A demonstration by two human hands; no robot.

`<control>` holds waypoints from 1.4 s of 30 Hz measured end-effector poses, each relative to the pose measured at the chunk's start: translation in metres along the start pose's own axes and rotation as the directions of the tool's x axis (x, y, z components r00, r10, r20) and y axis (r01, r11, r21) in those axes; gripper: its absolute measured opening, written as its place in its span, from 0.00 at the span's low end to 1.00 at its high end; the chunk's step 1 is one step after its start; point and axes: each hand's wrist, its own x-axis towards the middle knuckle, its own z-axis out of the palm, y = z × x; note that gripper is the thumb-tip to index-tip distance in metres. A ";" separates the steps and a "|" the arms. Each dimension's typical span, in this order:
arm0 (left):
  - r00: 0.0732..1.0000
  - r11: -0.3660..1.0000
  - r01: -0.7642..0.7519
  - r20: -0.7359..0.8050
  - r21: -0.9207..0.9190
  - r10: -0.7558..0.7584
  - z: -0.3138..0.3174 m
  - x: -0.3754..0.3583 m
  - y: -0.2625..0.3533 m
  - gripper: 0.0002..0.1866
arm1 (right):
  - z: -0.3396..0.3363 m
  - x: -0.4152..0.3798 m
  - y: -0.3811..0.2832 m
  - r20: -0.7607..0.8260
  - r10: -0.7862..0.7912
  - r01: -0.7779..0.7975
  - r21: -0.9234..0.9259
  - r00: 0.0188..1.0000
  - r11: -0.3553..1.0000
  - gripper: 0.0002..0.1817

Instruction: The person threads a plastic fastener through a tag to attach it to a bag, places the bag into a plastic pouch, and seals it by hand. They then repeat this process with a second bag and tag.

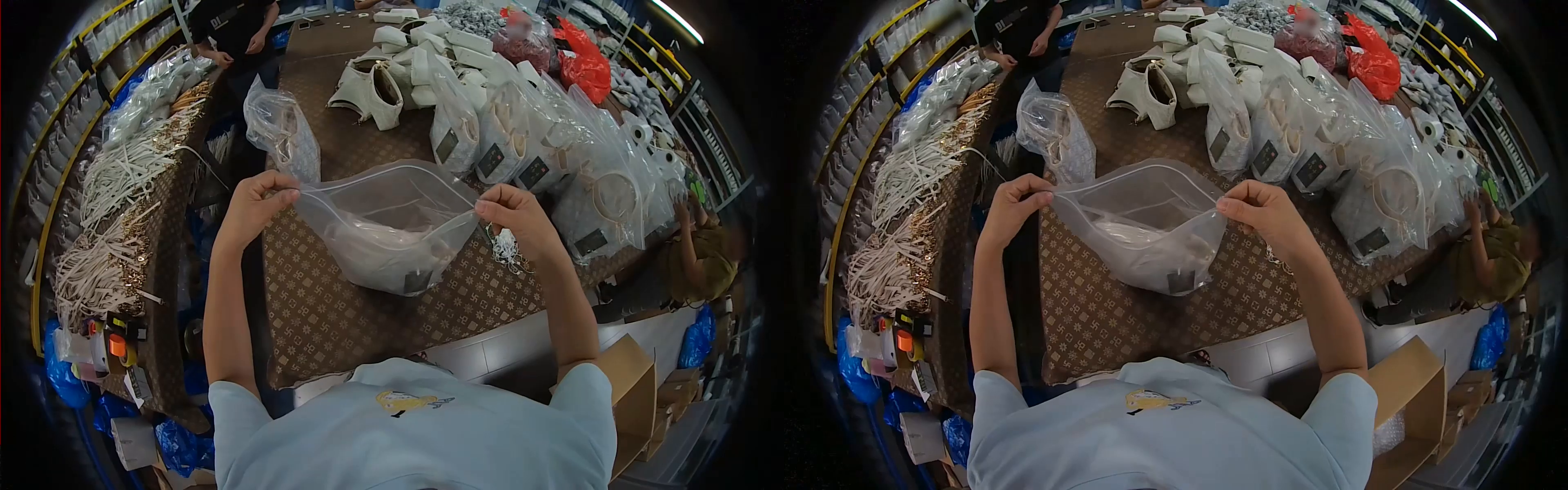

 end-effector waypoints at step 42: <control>0.966 0.860 -0.257 0.097 0.441 0.239 0.181 -0.006 0.102 0.06 | -0.042 0.035 -0.009 0.625 -0.542 0.827 -0.416 0.562 0.378 0.05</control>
